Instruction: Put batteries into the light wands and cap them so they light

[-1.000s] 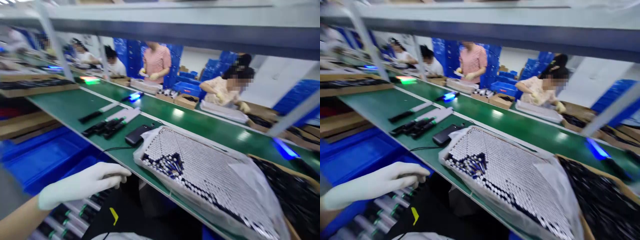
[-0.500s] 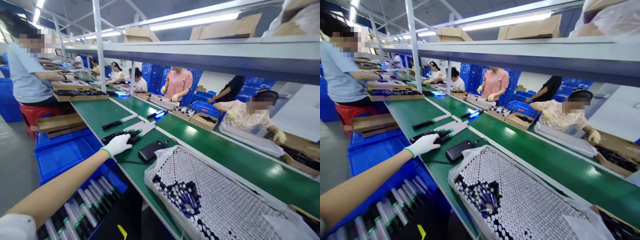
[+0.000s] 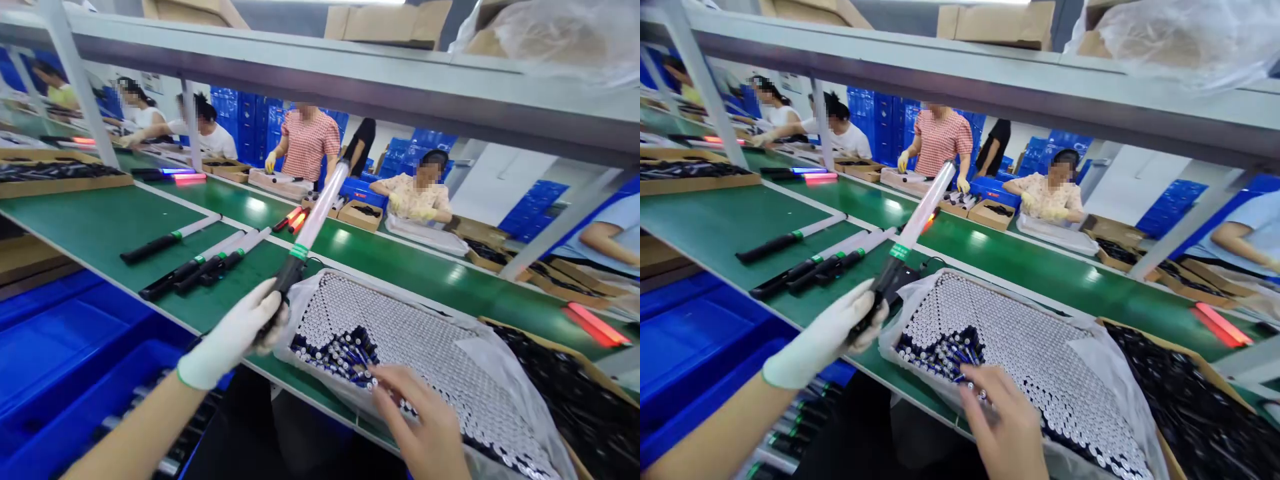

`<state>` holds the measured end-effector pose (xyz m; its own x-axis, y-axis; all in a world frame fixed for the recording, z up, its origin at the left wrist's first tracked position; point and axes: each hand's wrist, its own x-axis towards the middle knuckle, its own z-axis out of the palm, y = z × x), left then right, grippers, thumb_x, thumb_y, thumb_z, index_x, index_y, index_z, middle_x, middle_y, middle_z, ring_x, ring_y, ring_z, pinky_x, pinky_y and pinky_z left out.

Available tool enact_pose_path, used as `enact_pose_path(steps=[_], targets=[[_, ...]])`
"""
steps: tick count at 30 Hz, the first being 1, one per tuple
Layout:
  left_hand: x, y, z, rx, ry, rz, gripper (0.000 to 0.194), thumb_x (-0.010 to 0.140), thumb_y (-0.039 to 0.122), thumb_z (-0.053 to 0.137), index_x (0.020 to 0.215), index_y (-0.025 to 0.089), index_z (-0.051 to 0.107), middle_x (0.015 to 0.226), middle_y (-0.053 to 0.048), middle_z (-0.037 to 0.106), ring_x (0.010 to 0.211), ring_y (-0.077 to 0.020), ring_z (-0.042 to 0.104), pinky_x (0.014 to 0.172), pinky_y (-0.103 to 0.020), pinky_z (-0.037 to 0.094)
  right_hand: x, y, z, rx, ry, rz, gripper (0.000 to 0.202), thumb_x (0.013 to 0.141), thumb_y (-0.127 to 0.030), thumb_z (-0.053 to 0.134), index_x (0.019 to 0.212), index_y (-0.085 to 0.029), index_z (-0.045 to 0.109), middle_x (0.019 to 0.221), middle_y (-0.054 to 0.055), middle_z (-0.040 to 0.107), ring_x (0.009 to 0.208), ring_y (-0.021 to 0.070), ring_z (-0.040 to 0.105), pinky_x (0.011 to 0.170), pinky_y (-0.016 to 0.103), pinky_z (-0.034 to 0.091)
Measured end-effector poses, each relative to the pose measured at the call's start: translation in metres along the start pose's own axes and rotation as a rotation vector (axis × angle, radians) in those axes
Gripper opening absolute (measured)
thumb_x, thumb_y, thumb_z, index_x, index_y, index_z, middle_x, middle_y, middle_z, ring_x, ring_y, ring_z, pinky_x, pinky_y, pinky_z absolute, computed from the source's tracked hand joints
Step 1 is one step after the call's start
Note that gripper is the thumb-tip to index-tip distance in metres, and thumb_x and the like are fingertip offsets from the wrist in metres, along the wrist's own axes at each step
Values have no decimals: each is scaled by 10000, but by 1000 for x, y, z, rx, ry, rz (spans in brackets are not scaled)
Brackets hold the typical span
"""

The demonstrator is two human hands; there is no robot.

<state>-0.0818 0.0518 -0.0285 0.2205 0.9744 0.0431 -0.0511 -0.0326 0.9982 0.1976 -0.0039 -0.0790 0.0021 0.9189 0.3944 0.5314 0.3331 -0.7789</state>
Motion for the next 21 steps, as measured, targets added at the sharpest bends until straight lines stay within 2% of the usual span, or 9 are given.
enact_pose_path(steps=[2,4,6,8,10,13,17,19,21], targets=[[0,-4,33,-236,-88,-32,515,857,715,416,856,207,494,645,40,460,380,-56,366,325,-181,275,38,6,11,-219,-39,-133,234,851,-402,611,972,-255,748,950,94,706,874,285,651,818,468,528],[4,-12,56,-371,-137,-138,600,811,783,392,769,195,503,542,44,417,334,-69,349,295,-192,265,66,15,19,-445,-67,-188,203,853,-335,606,919,-212,754,899,108,699,860,292,637,791,470,526],[11,-19,69,-448,-182,-227,617,806,788,390,706,189,502,458,43,381,316,-82,353,297,-195,263,78,22,24,-590,-98,-218,158,852,-286,615,846,-210,754,839,102,681,827,285,617,754,459,523],[17,-25,74,-483,-221,-235,594,847,739,390,697,178,520,429,25,403,329,-90,389,325,-193,281,78,24,26,-603,-97,-244,145,860,-264,609,816,-217,739,819,92,670,815,270,606,746,438,520],[22,-29,77,-516,-236,-214,565,884,687,386,721,170,545,441,15,433,339,-89,407,342,-192,296,70,21,23,-519,-48,-215,125,860,-266,599,830,-215,709,812,80,672,780,244,611,717,402,524],[29,-33,81,-614,-247,-239,566,892,686,367,729,174,543,445,24,420,322,-91,397,317,-192,284,57,8,18,-282,29,-37,99,841,-290,603,849,-204,651,778,59,677,672,195,628,637,339,542],[34,-40,90,-757,-212,-219,528,861,707,416,831,194,538,576,33,482,309,-76,384,267,-188,270,42,-18,15,152,188,145,123,807,-325,657,808,-210,615,864,78,709,739,200,693,670,312,598],[34,-46,93,-744,-186,-221,547,854,726,400,824,194,527,594,35,473,302,-64,364,257,-181,245,35,-33,15,256,313,165,116,799,-313,682,870,-227,652,871,71,723,703,202,708,645,312,614],[34,-52,96,-668,-139,-229,569,852,740,375,839,194,532,579,34,466,300,-65,355,257,-182,228,29,-45,15,232,380,90,117,798,-284,696,913,-267,712,853,52,739,686,212,715,645,327,624]])
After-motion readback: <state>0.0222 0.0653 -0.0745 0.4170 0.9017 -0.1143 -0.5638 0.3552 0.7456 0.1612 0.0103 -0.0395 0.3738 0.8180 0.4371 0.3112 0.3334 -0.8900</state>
